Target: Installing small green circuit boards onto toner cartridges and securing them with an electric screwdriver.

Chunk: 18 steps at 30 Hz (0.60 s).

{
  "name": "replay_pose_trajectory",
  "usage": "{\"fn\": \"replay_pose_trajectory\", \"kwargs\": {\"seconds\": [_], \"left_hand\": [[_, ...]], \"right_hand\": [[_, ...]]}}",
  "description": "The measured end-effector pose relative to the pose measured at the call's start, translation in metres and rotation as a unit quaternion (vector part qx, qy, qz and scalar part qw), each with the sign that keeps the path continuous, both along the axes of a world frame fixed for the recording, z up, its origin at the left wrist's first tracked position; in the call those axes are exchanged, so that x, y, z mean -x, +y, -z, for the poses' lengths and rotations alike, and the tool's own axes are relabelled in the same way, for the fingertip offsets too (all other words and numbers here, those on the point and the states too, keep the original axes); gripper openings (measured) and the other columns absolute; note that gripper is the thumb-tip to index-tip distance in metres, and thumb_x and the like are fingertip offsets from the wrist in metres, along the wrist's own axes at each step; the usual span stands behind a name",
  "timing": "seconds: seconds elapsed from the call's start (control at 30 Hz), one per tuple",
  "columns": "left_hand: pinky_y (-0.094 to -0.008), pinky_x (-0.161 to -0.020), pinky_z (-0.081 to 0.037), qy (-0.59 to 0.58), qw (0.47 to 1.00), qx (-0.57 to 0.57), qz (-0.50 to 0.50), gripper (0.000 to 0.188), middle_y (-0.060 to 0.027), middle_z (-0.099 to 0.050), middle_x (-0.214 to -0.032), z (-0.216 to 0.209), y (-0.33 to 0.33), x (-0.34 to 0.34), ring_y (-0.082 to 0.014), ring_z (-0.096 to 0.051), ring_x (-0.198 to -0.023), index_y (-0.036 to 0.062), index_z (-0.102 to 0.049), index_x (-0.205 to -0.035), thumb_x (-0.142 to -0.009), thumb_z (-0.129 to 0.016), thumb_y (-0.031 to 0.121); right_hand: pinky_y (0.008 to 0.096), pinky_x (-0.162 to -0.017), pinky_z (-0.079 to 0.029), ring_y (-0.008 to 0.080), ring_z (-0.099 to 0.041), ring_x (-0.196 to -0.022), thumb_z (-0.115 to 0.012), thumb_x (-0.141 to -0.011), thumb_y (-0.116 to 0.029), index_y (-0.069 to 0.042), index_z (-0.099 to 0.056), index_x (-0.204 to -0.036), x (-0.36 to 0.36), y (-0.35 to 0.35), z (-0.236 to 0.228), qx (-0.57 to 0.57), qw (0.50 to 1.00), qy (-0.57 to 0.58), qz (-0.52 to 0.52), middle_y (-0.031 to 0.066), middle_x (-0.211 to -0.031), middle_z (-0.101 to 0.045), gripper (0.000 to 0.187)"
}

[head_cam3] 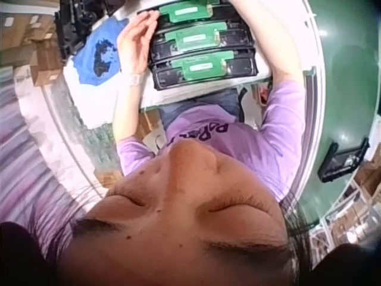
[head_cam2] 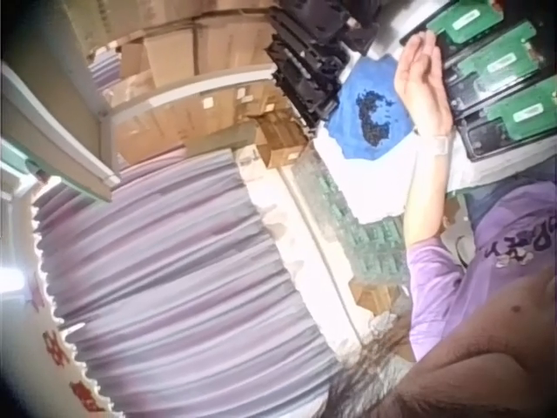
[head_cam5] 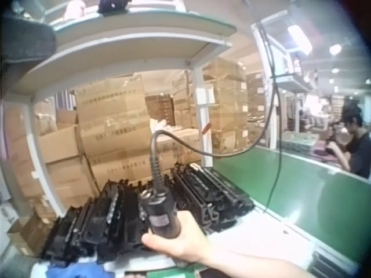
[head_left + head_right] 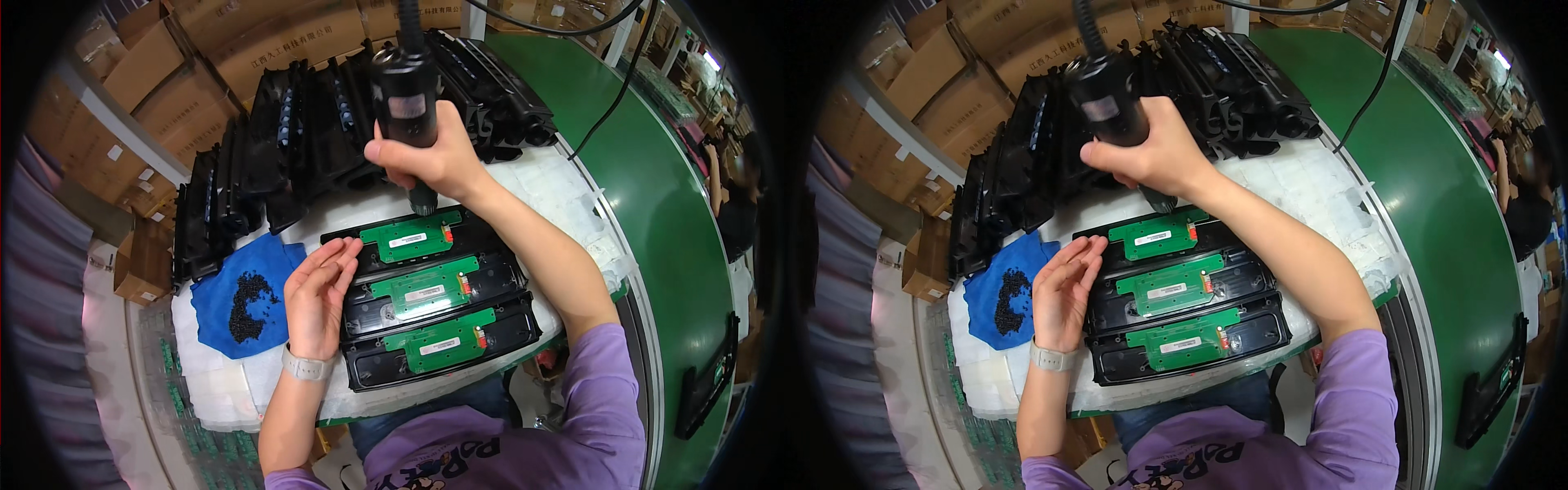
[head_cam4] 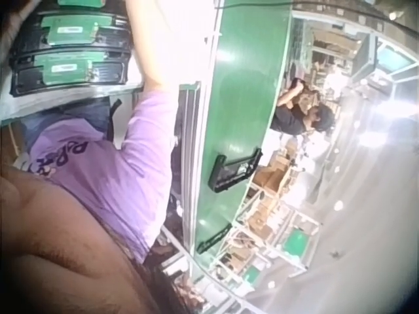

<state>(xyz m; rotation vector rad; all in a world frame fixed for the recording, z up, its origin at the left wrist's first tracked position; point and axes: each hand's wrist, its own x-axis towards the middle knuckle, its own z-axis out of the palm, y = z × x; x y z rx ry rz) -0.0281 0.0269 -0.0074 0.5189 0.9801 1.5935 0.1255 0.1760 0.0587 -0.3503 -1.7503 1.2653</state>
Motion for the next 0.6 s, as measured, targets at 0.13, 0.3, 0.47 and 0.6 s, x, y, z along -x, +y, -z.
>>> {"fn": "replay_pose_trajectory", "kwargs": {"seconds": [0.13, 0.3, 0.47, 0.6], "left_hand": [[-0.0317, -0.092, -0.045, -0.009, 1.0, 0.006, 0.021, 0.028, -0.0221, -0.054, -0.116, 0.001, -0.001, 0.006, -0.0305, -0.052, -0.112, -0.0111, -0.05, -0.11, -0.086, -0.042, 0.0], [-0.0355, -0.097, -0.04, -0.084, 0.989, -0.054, 0.106, 0.03, -0.0215, -0.052, -0.12, -0.007, -0.003, -0.005, -0.0296, -0.049, -0.116, -0.0082, -0.05, -0.113, -0.088, -0.042, 0.007], [-0.0331, -0.094, -0.042, -0.083, 0.98, -0.066, 0.168, 0.031, -0.0177, -0.053, -0.119, -0.008, -0.009, -0.004, -0.024, -0.054, -0.109, -0.0057, -0.05, -0.115, -0.089, -0.043, 0.011], [-0.0361, -0.096, -0.041, -0.039, 0.982, -0.031, 0.183, 0.036, -0.0163, -0.056, -0.112, -0.007, -0.012, -0.005, -0.0229, -0.054, -0.106, -0.0059, -0.046, -0.118, -0.087, -0.046, 0.013]], "right_hand": [[0.0212, -0.039, -0.034, 0.0083, -0.046, -0.041, -0.067, -0.073, -0.011, -0.001, -0.054, -0.068, -0.003, -0.006, 0.0, -0.012, 0.999, 0.003, -0.044, 0.0019, -0.051, -0.049, 0.018], [0.0267, -0.045, -0.039, 0.0109, -0.041, -0.039, -0.06, -0.08, -0.023, -0.005, -0.045, -0.092, -0.014, -0.032, -0.017, 0.074, 0.956, 0.161, -0.236, 0.001, -0.055, -0.044, 0.027], [0.0272, -0.048, -0.041, 0.0113, -0.045, -0.042, -0.062, -0.081, -0.028, -0.006, -0.044, -0.095, -0.005, -0.058, -0.017, 0.065, 0.938, 0.192, -0.283, 0.001, -0.059, -0.047, 0.032], [0.0268, -0.049, -0.041, 0.0119, -0.045, -0.043, -0.064, -0.08, -0.028, -0.007, -0.044, -0.095, -0.001, -0.062, -0.011, 0.091, 0.942, 0.177, -0.27, 0.0012, -0.059, -0.047, 0.033]]}}
